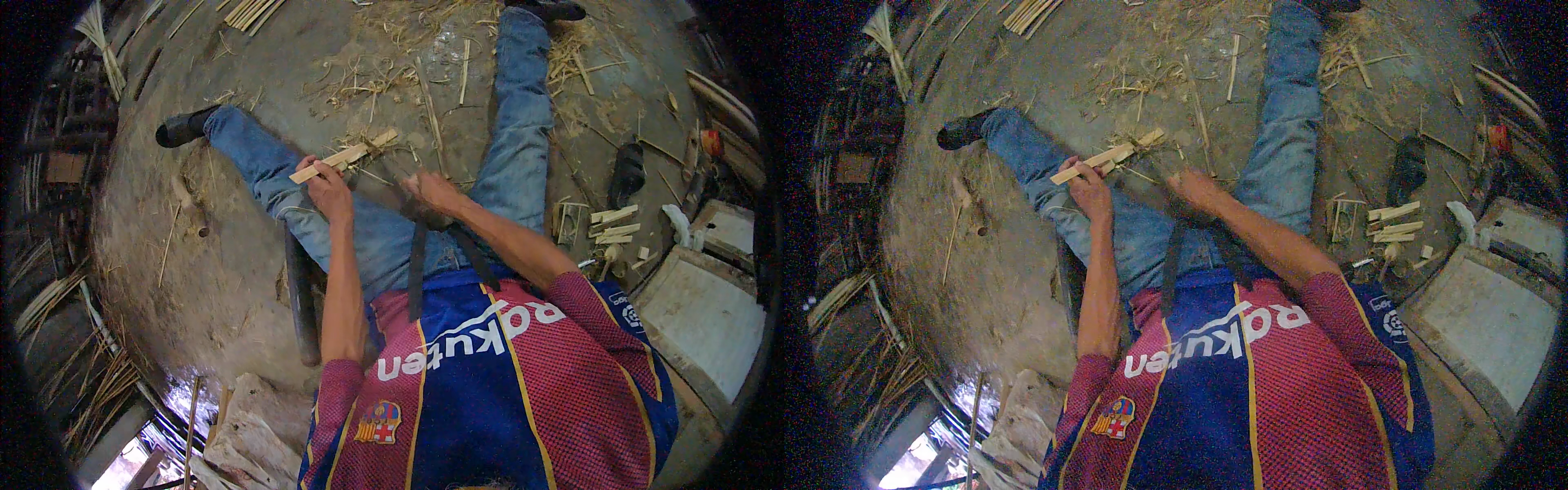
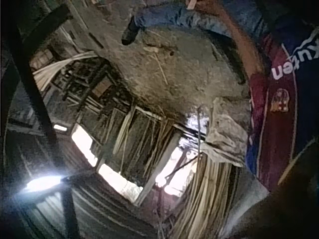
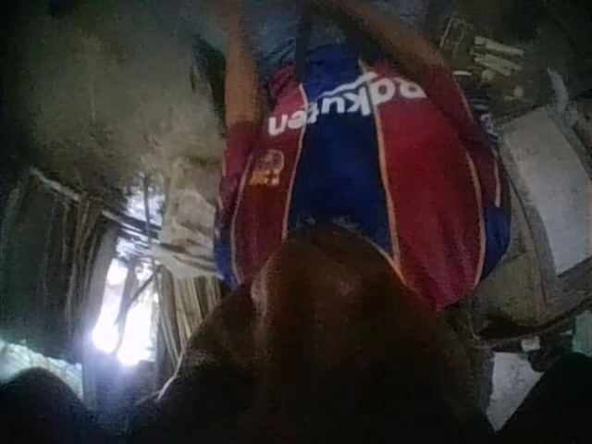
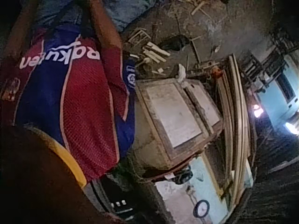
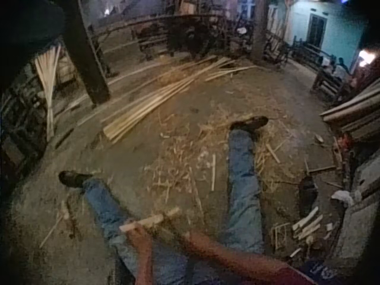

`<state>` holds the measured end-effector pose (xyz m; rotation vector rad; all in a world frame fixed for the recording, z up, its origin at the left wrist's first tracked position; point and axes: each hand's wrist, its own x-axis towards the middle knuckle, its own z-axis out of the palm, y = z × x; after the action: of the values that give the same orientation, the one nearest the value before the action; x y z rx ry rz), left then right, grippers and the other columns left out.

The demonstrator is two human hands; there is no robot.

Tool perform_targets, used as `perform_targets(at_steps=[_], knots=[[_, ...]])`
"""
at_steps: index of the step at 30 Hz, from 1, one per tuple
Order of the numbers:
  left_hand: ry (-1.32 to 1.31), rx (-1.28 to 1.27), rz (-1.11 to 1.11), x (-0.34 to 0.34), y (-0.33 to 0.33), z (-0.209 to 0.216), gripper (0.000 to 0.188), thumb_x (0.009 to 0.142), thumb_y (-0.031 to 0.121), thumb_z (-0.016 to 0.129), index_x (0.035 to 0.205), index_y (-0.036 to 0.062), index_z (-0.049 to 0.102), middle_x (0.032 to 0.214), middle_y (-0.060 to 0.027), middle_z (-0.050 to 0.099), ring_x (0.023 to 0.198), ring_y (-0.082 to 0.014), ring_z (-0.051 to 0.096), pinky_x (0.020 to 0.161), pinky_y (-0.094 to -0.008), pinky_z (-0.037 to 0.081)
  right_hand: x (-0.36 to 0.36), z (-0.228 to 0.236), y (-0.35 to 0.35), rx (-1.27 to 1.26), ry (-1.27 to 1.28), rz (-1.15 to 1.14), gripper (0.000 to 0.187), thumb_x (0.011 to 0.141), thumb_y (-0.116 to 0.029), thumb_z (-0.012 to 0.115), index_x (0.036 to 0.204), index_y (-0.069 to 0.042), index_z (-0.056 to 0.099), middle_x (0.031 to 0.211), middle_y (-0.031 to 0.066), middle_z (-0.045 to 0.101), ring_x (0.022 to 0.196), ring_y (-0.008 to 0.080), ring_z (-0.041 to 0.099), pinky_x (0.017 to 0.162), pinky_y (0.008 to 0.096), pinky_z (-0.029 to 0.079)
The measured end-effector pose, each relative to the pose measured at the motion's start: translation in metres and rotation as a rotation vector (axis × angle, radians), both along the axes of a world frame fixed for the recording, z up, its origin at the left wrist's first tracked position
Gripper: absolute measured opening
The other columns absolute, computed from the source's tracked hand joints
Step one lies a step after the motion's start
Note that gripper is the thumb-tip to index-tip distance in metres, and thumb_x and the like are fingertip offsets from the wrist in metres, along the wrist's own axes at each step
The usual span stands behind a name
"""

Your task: The person sits on the floor and uses a knife to shave thin strips from a piece of wood, repeatedly scraping along its length to produce wood shavings.

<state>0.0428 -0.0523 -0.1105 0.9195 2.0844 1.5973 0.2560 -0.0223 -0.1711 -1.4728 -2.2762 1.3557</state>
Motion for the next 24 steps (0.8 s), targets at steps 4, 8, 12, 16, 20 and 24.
perform_targets(at_steps=[4,8,12,16,20,24], knots=[[0.006,-0.007,-0.033,0.000,-0.002,0.003,0.025,0.102,0.024,0.040,0.115,0.0026,0.044,0.083,-0.0102,0.055,0.061,-0.0159,0.055,0.057,-0.0296,0.047,0.000,0.013,-0.012,-0.001,-0.046,0.009,0.046,0.097,-0.041,0.051,0.095,0.005,0.055,0.081,0.0295,0.063,0.082,0.0475,0.063,0.070,0.0546,0.047],[-0.029,0.014,0.004,0.000,0.001,-0.005,0.024,0.102,0.024,0.040,0.115,0.0032,0.045,0.082,-0.0102,0.055,0.061,-0.0166,0.056,0.056,-0.0306,0.047,0.002,0.004,-0.009,0.014,-0.010,-0.020,0.047,0.097,-0.041,0.051,0.092,0.006,0.057,0.081,0.0301,0.063,0.081,0.0484,0.063,0.069,0.0545,0.047],[-0.054,-0.008,0.005,-0.007,0.001,-0.014,0.023,0.102,0.023,0.040,0.114,0.0030,0.045,0.082,-0.0105,0.055,0.061,-0.0169,0.056,0.056,-0.0310,0.048,0.003,-0.006,-0.002,-0.045,-0.057,-0.084,0.048,0.096,-0.041,0.052,0.092,0.006,0.059,0.082,0.0301,0.063,0.082,0.0491,0.062,0.070,0.0542,0.048],[-0.024,0.013,0.018,-0.003,-0.001,-0.009,0.023,0.102,0.023,0.040,0.113,0.0027,0.045,0.083,-0.0112,0.056,0.061,-0.0176,0.058,0.056,-0.0314,0.048,0.007,0.003,-0.009,-0.037,-0.099,0.017,0.050,0.096,-0.043,0.051,0.094,0.007,0.059,0.085,0.0291,0.064,0.085,0.0487,0.063,0.074,0.0544,0.048],[-0.029,0.035,-0.014,-0.005,-0.001,-0.008,0.024,0.102,0.023,0.040,0.114,0.0022,0.045,0.086,-0.0125,0.057,0.064,-0.0181,0.059,0.056,-0.0312,0.049,0.010,0.002,-0.013,-0.042,-0.145,-0.019,0.052,0.096,-0.045,0.049,0.096,0.006,0.059,0.088,0.0300,0.064,0.088,0.0487,0.062,0.076,0.0540,0.049],[-0.007,0.039,0.021,0.000,0.001,-0.003,0.027,0.103,0.023,0.040,0.117,0.0009,0.045,0.089,-0.0124,0.059,0.076,-0.0190,0.060,0.061,-0.0306,0.050,0.010,-0.002,-0.007,-0.048,-0.208,-0.011,0.054,0.097,-0.047,0.047,0.099,0.006,0.057,0.094,0.0304,0.064,0.091,0.0487,0.062,0.078,0.0535,0.049]])
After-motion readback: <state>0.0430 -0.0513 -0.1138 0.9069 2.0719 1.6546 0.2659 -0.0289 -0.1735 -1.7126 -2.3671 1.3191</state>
